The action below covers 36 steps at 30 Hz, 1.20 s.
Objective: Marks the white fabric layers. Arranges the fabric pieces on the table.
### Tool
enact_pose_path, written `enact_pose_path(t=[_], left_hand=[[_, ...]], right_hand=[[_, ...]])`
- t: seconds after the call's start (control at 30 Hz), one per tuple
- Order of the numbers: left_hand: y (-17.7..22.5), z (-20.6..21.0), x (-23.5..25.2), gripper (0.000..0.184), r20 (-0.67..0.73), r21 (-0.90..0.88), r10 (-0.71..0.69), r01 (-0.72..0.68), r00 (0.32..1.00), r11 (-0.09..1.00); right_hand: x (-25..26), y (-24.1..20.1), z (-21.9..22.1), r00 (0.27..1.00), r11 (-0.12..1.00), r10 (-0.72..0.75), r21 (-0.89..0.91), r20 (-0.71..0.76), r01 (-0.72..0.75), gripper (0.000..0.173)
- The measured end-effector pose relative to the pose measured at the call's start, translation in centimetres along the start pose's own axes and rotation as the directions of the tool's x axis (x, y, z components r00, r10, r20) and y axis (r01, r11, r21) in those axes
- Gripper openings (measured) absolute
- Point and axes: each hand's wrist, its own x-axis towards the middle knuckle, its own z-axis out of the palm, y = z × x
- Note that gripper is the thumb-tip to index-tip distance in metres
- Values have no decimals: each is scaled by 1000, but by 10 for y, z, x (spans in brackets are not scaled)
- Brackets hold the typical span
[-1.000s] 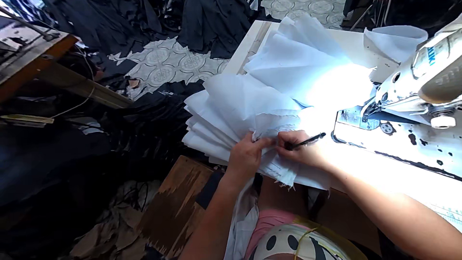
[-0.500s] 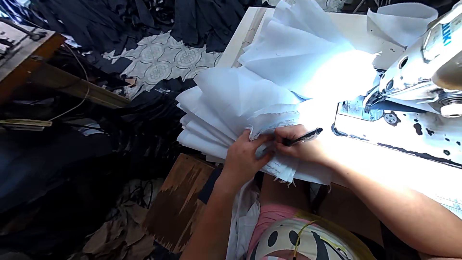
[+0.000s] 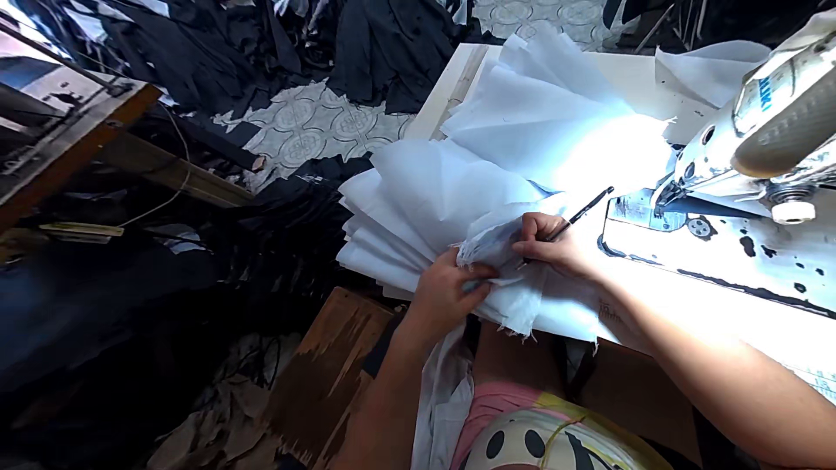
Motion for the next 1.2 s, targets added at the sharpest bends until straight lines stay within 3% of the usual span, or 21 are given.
enact_pose_path(t=[0.1, 0.17, 0.23, 0.3, 0.47, 0.7, 0.97, 1.13, 1.2], left_hand=[[7, 11, 2, 25, -170, 29, -97, 103, 981, 994], [10, 15, 4, 23, -223, 39, -137, 149, 965, 988], [9, 16, 4, 25, -233, 55, -123, 140, 965, 989], [7, 16, 3, 28, -215, 61, -97, 113, 972, 992], [6, 15, 3, 29, -197, 62, -103, 117, 975, 991], [5, 16, 4, 29, -192, 46, -117, 128, 974, 991], [6, 14, 2, 35, -193, 17, -117, 123, 974, 992], [-3, 16, 1, 33, -233, 73, 13, 5, 972, 997], [-5, 11, 0, 29, -189, 47, 26, -18, 982, 999]], right_hand=[[-5, -7, 3, 983, 998, -36, 51, 181, 28, 29], [-6, -7, 11, 981, 973, -83, -200, 175, 118, 25], [-5, 4, 15, 974, 857, -150, -469, 169, 214, 20], [-3, 11, 17, 971, 785, -161, -573, 178, 235, 19], [-3, 4, 17, 978, 799, -84, -574, 190, 180, 20], [-2, 10, 16, 978, 793, -140, -574, 156, 205, 21], [-2, 3, 15, 974, 765, -99, -610, 203, 205, 17], [-6, -2, 18, 972, 707, -145, -667, 187, 234, 13], [-6, -5, 19, 973, 697, -124, -680, 196, 226, 13]])
